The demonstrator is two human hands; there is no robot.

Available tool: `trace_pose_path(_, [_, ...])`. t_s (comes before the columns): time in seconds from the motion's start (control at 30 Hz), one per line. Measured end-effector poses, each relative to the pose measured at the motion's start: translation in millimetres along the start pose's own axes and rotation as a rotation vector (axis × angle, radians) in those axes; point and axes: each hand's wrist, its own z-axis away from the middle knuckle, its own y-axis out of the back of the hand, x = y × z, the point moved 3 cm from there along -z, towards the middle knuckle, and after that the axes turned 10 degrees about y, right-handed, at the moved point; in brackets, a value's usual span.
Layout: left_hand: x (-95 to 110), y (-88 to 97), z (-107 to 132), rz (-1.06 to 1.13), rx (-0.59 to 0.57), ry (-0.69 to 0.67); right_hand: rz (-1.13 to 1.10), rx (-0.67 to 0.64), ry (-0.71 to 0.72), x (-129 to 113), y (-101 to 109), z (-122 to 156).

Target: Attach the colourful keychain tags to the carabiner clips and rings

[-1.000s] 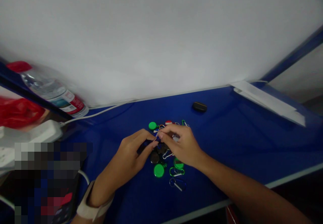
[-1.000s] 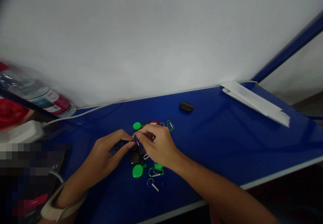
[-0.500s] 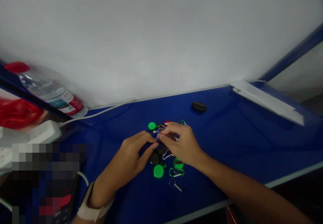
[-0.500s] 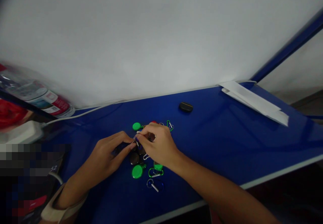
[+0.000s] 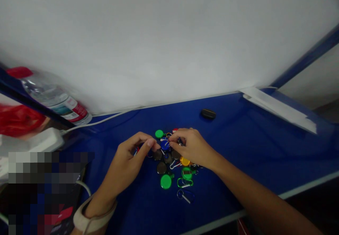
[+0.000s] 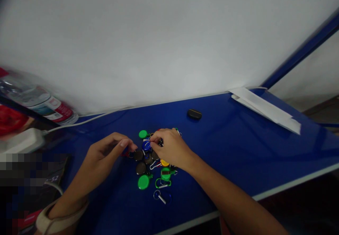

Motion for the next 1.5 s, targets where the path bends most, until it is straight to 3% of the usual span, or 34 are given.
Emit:
trace_pose_path(0.17, [-7, -5.6, -2, 0.204, 0.001, 0.1, -0.102, 0.061, 0.156, -16, -1, 3])
trace_pose_path(0.3, [-18, -10.2, 0, 0.318, 0.02, 0.145, -0.271, 0.009, 0.229, -31, -13, 8])
trace_pose_path(0.47, [-23, -13.4, 3, 0.426, 0.014, 0.195, -0.299, 0.058, 0.168, -37, -27, 14])
trace_pose_path(0.7, [-20, -17.2, 4, 0.512, 0.027, 0.224, -0.286, 0.126, 0.212, -38, -29, 17])
trace_pose_path(0.97, [-25, -14.2, -4, 0.457, 0.114, 0.267, -0.367, 0.095, 0.055, -31, -26, 15])
trace_pose_path(1.13, [-23, -14.2, -7, 0.412, 0.001, 0.267, -0.48, 0.139, 0.007, -23, -21, 10])
trace_pose_path(1.37, [-14, -21.9, 0, 0.482, -0.375, 0.195, -0.509, 0.179, -0.006, -17, -13, 8])
trace_pose_path(1.5, [-17, -24.0, 2, 0.53, -0.471, 0.237, -0.527, 0.186, 0.0, -17, -11, 9])
